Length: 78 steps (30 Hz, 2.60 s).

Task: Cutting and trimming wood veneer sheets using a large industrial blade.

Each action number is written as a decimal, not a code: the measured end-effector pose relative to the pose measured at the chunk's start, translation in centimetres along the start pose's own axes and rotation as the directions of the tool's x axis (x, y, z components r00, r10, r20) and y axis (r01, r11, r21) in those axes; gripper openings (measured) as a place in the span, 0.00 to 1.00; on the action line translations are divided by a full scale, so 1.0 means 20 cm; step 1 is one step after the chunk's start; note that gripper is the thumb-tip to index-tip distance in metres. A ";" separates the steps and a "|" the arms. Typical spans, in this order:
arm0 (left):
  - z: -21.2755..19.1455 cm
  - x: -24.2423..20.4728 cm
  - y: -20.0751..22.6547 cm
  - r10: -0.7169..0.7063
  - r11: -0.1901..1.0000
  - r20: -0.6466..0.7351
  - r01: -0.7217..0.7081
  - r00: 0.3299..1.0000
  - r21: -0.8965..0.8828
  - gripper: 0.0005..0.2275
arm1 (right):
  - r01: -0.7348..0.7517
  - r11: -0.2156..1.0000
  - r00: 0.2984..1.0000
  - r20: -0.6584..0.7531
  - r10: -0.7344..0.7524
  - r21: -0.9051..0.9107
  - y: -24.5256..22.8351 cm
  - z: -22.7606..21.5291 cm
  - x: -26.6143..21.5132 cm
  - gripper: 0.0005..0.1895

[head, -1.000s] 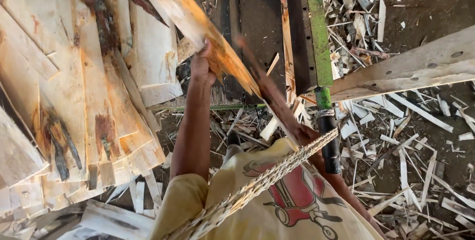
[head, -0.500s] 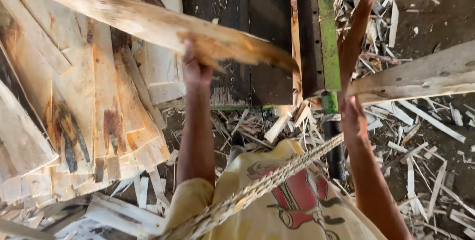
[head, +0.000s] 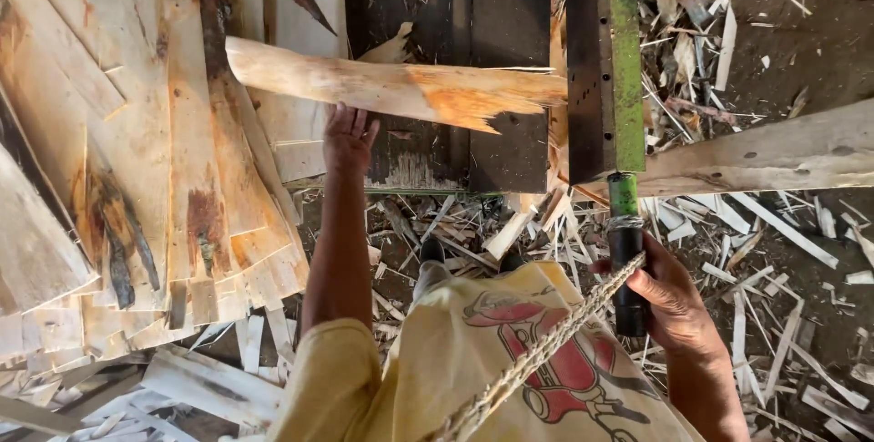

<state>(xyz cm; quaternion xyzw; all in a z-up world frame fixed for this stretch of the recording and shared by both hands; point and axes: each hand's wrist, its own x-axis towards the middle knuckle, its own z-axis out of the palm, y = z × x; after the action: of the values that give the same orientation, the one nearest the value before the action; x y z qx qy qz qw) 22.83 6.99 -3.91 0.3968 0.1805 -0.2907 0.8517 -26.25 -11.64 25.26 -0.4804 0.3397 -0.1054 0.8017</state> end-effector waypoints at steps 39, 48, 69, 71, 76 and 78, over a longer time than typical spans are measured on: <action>0.41 -0.15 -0.63 0.004 0.959 -0.234 0.063 0.972 0.277 0.12 | -0.296 0.455 0.896 -0.409 -0.172 -0.840 1.42 -0.59 0.58 0.32; 0.55 -0.43 -0.48 0.045 0.997 -0.085 -0.050 0.995 -0.057 0.12 | -0.257 0.748 0.936 -0.350 0.036 -0.612 0.16 0.06 0.10 0.17; 0.38 -0.84 -0.52 0.060 -0.215 0.312 -0.293 0.948 0.932 0.23 | -0.261 0.802 0.901 -0.433 0.003 -0.537 0.13 0.10 0.06 0.21; 0.45 -0.87 -0.48 0.150 -0.336 0.387 -0.321 0.910 0.885 0.25 | -0.240 0.810 0.908 -0.418 -0.008 -0.536 0.18 0.05 0.06 0.20; 0.28 -0.73 -0.57 0.149 -0.335 0.382 -0.317 0.912 0.887 0.26 | -0.204 0.822 0.922 -0.387 -0.021 -0.532 0.14 0.06 0.07 0.18; 0.25 -0.69 -0.60 0.141 -0.279 0.330 -0.282 0.933 0.918 0.26 | -0.260 0.795 0.915 -0.403 0.022 -0.547 0.13 0.07 0.07 0.18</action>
<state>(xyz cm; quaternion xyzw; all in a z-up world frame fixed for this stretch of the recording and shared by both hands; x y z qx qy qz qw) 4.94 1.66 -0.20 0.9206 -0.2272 -0.1822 0.2602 -24.77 -9.94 22.90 -0.6487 0.5383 -0.0234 0.5375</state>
